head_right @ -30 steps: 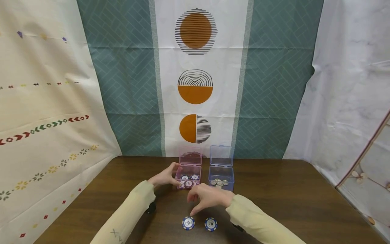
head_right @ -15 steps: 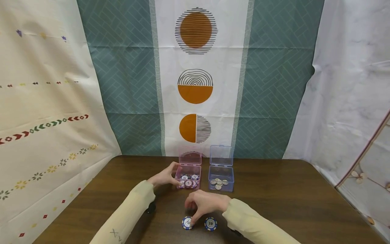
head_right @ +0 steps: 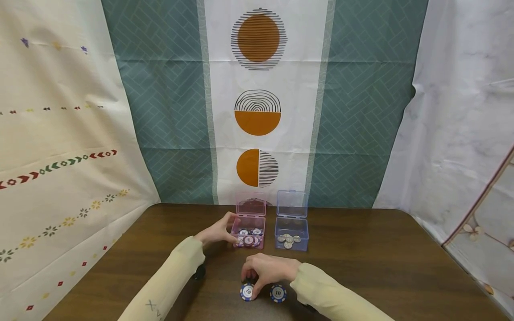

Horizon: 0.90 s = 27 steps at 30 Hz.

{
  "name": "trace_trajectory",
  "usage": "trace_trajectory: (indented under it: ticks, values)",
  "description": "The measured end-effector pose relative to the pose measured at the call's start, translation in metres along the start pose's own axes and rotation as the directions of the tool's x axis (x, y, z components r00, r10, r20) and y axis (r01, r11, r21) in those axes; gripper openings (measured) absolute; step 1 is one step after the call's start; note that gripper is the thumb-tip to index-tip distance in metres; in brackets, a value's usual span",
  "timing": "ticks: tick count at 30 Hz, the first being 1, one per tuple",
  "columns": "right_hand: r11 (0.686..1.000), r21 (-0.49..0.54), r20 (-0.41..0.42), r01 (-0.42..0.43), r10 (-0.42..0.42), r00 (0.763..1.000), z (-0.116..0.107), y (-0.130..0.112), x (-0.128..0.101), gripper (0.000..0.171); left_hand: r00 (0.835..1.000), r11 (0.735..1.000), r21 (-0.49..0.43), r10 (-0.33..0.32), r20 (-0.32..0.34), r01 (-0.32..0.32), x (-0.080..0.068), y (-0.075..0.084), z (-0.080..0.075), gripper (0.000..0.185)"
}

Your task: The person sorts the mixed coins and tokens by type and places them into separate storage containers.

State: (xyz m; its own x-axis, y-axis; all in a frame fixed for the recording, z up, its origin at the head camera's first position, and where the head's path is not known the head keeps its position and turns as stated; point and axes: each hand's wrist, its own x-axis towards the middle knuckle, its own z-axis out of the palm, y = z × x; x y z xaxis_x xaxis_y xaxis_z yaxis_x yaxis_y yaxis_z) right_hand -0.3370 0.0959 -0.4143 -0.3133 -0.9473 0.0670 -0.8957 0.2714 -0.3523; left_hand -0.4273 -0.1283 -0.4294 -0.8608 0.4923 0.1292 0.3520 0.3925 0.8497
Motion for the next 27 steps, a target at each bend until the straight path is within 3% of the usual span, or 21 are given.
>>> trace_trajectory:
  ticks: [10,27]
  values:
    - [1.000,-0.016,-0.004,0.011,-0.011,1.000,-0.0010,-0.0007,0.0023,0.025,1.000,1.000,0.014,-0.006,-0.005,0.006,0.0008,0.0012,-0.0005,0.074]
    - [0.998,-0.053,-0.015,-0.042,0.042,0.999,0.0014,-0.0031,0.0051,0.026,1.000,1.000,0.010,-0.010,-0.003,0.010,0.0001,-0.0004,0.0005,0.073]
